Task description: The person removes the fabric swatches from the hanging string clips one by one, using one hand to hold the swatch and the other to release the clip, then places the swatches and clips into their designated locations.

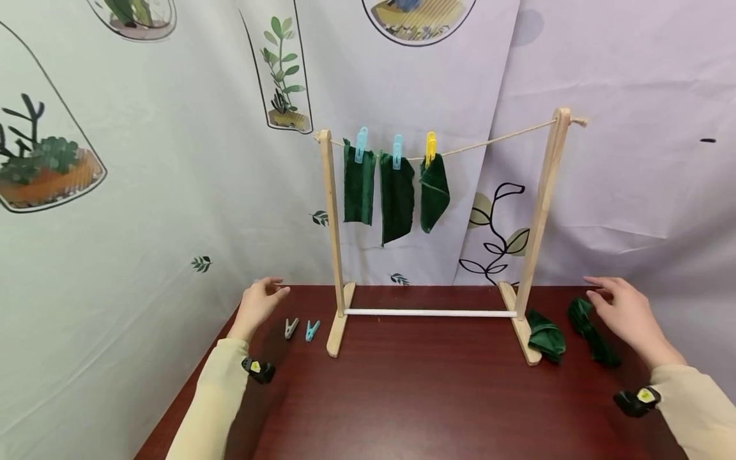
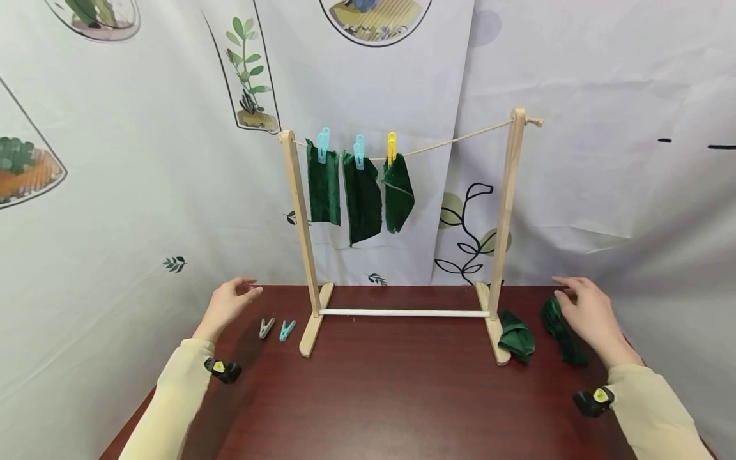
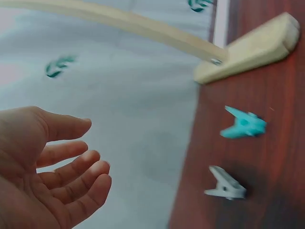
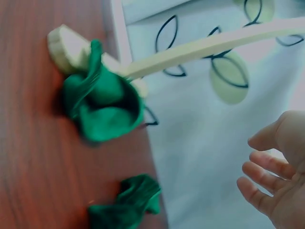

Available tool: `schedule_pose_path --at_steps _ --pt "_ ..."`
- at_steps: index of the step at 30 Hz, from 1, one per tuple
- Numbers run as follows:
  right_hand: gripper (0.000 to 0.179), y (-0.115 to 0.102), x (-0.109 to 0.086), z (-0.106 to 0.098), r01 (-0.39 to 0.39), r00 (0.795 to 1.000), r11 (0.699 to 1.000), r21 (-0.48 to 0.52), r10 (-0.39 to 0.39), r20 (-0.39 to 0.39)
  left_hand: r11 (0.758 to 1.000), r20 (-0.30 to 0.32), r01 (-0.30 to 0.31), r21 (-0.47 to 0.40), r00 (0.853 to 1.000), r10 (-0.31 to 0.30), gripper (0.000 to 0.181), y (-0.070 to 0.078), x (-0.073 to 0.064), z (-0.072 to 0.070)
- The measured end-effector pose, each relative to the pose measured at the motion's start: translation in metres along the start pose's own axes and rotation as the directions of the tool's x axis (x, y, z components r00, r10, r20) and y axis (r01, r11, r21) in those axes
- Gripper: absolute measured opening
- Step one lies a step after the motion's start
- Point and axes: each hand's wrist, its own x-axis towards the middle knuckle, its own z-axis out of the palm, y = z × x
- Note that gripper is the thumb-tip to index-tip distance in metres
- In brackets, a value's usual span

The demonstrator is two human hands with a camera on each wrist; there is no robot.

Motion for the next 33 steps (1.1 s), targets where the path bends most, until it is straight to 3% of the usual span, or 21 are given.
schedule_pose_path --at_steps 8,24,33 --pt "0.033 -0.025 0.011 -0.016 0.04 0.993 0.999 0.015 -0.038 -0.11 0.996 -0.056 -0.085 -0.004 0.995 0.084 0.043 0.032 -0.002 -0.016" --pt "0.034 -0.08 0.02 -0.031 0.073 0.993 0.992 0.104 -0.062 -0.103 0.971 -0.091 -0.238 -0.021 0.968 0.236 0.035 0.084 -0.005 -0.02" --pt "0.036 -0.097 0.03 -0.037 0.067 0.993 0.992 0.107 -0.057 -0.099 0.963 -0.103 -0.266 -0.05 0.96 0.26 0.034 0.112 0.0 -0.025"
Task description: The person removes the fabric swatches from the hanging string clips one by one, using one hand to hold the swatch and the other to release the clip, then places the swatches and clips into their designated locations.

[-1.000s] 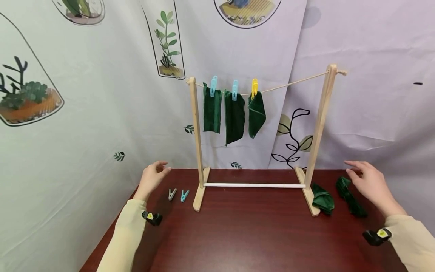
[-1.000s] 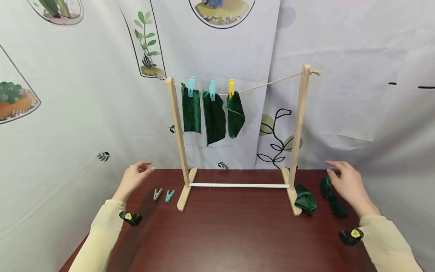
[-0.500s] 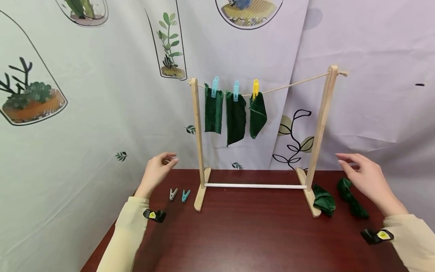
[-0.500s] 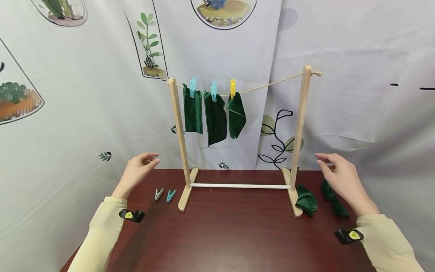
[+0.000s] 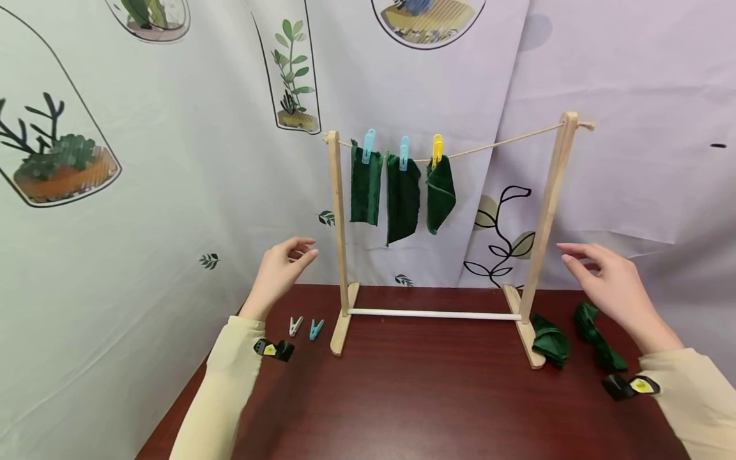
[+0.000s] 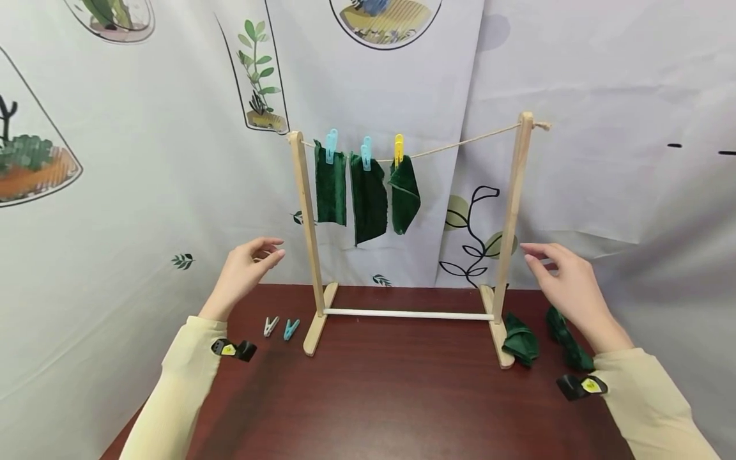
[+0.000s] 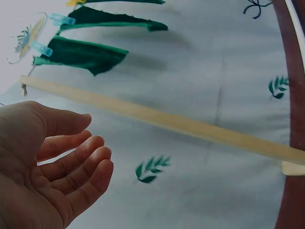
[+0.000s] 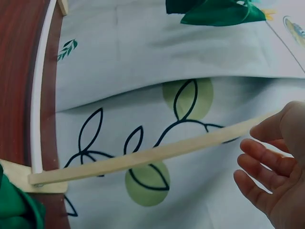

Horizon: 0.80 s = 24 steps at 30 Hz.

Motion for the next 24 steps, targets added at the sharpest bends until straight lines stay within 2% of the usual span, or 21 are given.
schedule_pose_path --at_steps 13,18,24 --pt "0.031 -0.036 0.022 0.006 0.06 0.997 0.994 0.087 -0.055 -0.057 0.993 -0.056 -0.114 -0.039 0.992 0.111 0.033 0.042 0.02 -0.01" --pt "0.029 -0.045 0.028 0.009 0.093 0.994 0.99 0.11 -0.086 -0.064 0.988 -0.105 -0.135 -0.074 0.986 0.127 0.034 0.051 0.022 -0.019" --pt "0.029 -0.052 0.032 0.012 0.102 0.993 0.986 0.133 -0.091 -0.081 0.983 -0.125 -0.149 -0.108 0.983 0.135 0.037 0.058 0.024 -0.025"
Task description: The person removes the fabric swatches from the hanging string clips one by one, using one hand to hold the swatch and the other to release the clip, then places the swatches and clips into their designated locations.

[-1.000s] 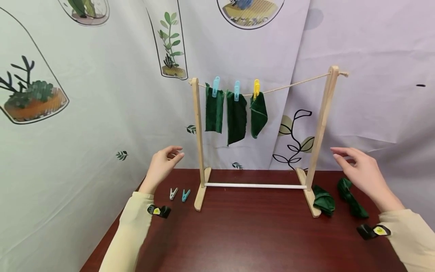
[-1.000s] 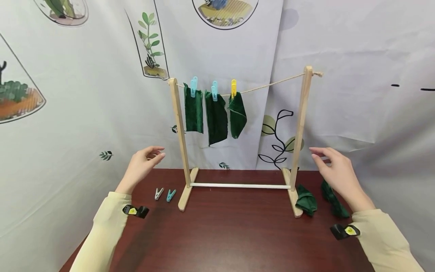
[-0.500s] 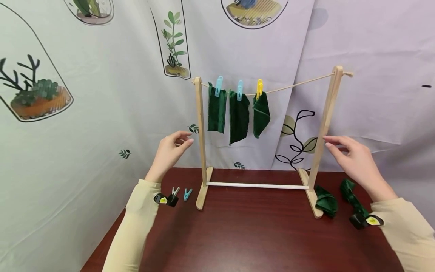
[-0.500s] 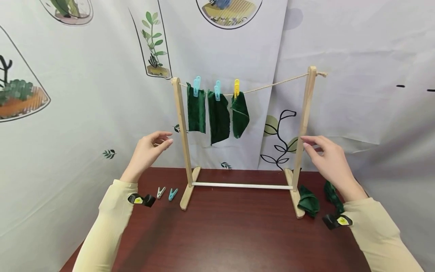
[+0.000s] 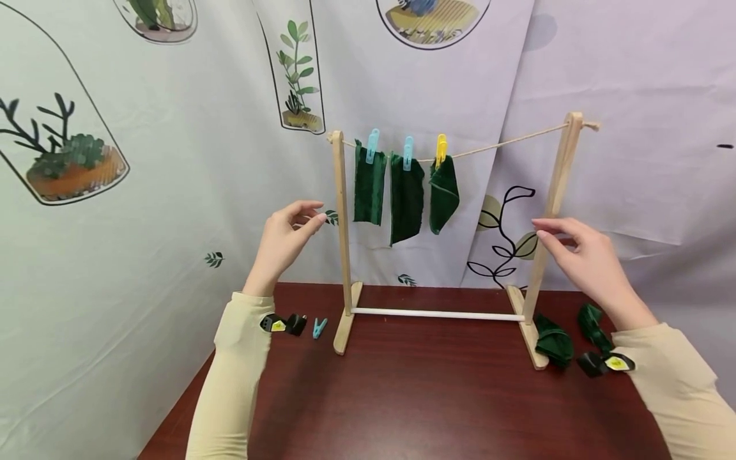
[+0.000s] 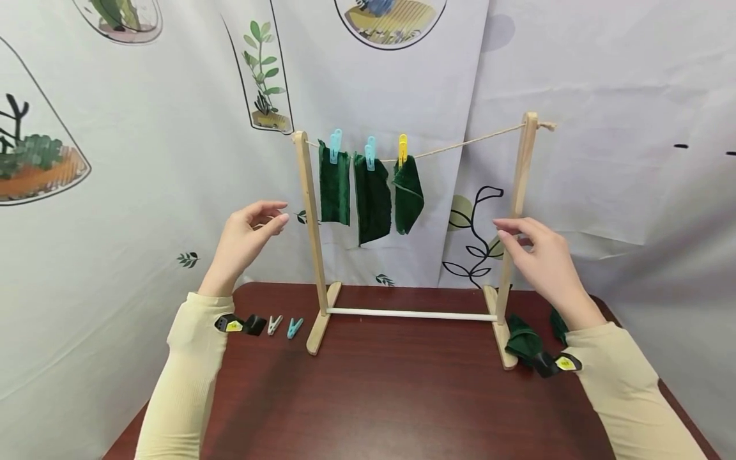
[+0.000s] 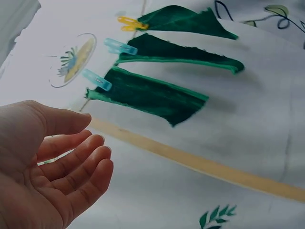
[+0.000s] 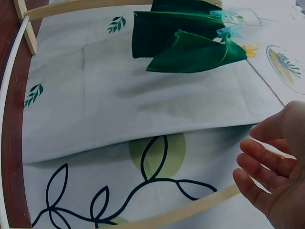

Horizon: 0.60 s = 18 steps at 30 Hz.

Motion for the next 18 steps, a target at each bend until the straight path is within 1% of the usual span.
schedule_pose_path --at_steps 4,8,12,15,18 --pt "0.03 -0.003 0.003 0.004 0.002 1.0 1.0 0.018 -0.002 0.002 1.0 -0.011 -0.009 -0.018 1.0 0.009 0.038 0.008 0.005 0.003" --pt "0.032 -0.008 0.006 0.006 -0.013 1.0 0.999 0.036 0.012 0.016 0.999 -0.015 -0.024 -0.029 1.0 0.024 0.039 0.017 0.011 0.005" --pt "0.032 -0.015 0.016 0.009 -0.008 1.0 0.998 0.061 0.007 0.004 0.996 -0.022 -0.055 -0.064 0.998 0.054 0.037 0.03 0.022 0.009" --pt "0.031 -0.022 0.025 0.015 0.008 1.0 0.997 0.08 -0.007 -0.005 0.992 -0.02 -0.083 -0.09 0.996 0.082 0.035 0.04 0.03 0.013" --pt "0.032 -0.029 0.033 0.022 0.011 1.0 0.995 0.1 -0.012 0.013 0.988 -0.007 -0.104 -0.116 0.995 0.104 0.034 0.05 0.035 0.017"
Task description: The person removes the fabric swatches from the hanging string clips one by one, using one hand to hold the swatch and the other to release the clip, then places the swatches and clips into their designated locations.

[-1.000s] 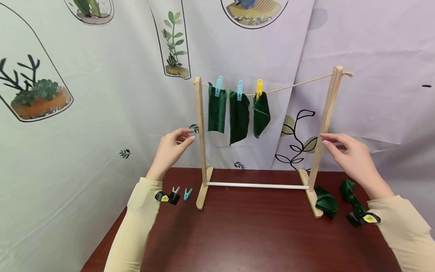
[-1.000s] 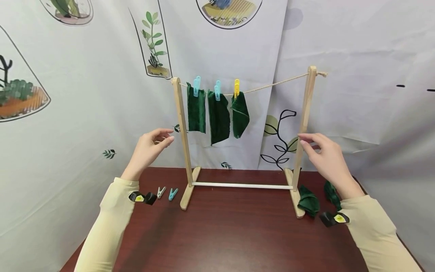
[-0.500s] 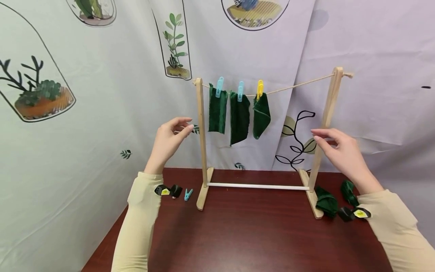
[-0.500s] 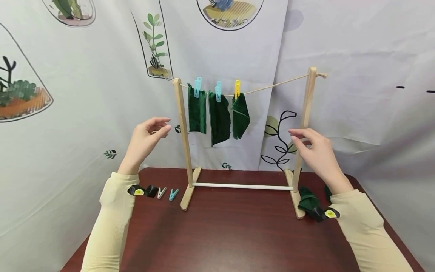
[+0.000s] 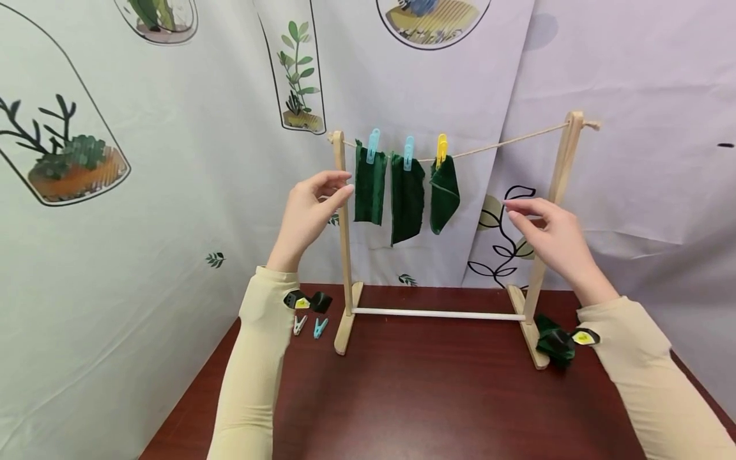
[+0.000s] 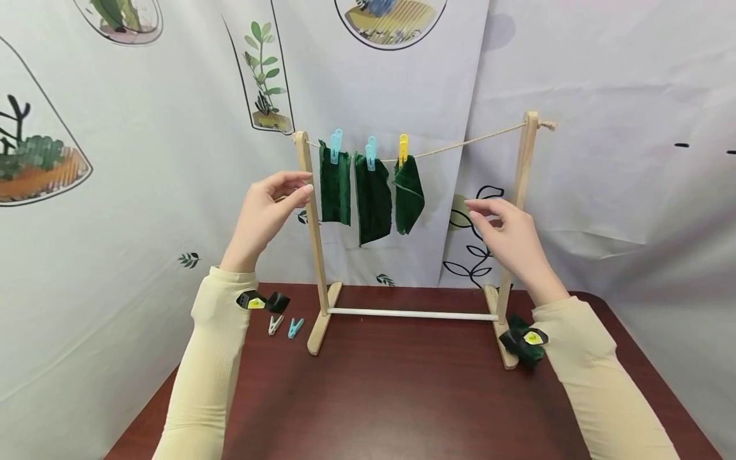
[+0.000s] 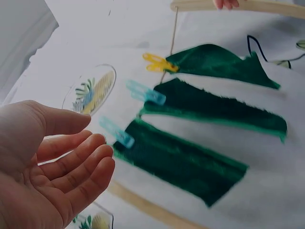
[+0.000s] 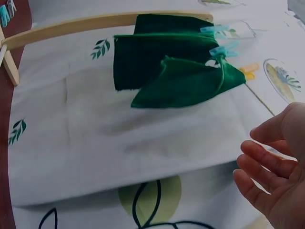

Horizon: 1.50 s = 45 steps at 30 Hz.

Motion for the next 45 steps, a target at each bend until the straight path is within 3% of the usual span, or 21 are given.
schedule_pose_path --at_steps 10,17,20,31,37,45 --pt "0.036 -0.013 0.022 0.017 0.0 0.998 1.0 0.016 -0.001 0.06 0.999 0.068 -0.042 -0.008 0.997 0.042 0.031 0.025 0.023 0.023" --pt "0.055 -0.019 0.039 0.026 -0.091 0.983 0.996 0.026 0.085 0.161 0.995 0.16 -0.091 -0.037 0.982 0.096 0.031 0.033 0.031 0.06" --pt "0.06 -0.019 0.043 0.032 -0.117 0.974 0.992 0.042 0.107 0.197 0.995 0.157 -0.086 -0.049 0.983 0.093 0.031 0.032 0.031 0.071" --pt "0.067 -0.028 0.061 0.048 -0.173 0.962 0.977 0.122 0.142 0.232 0.992 0.088 -0.107 -0.071 0.99 0.114 0.038 0.048 0.06 0.084" --pt "0.066 -0.035 0.064 0.056 -0.163 0.966 0.979 0.124 0.132 0.222 0.994 0.108 -0.102 -0.05 0.988 0.107 0.044 0.055 0.074 0.095" --pt "0.051 -0.038 0.061 0.058 -0.106 0.978 0.987 0.118 0.082 0.192 0.997 0.15 -0.078 -0.001 0.986 0.077 0.044 0.055 0.08 0.101"
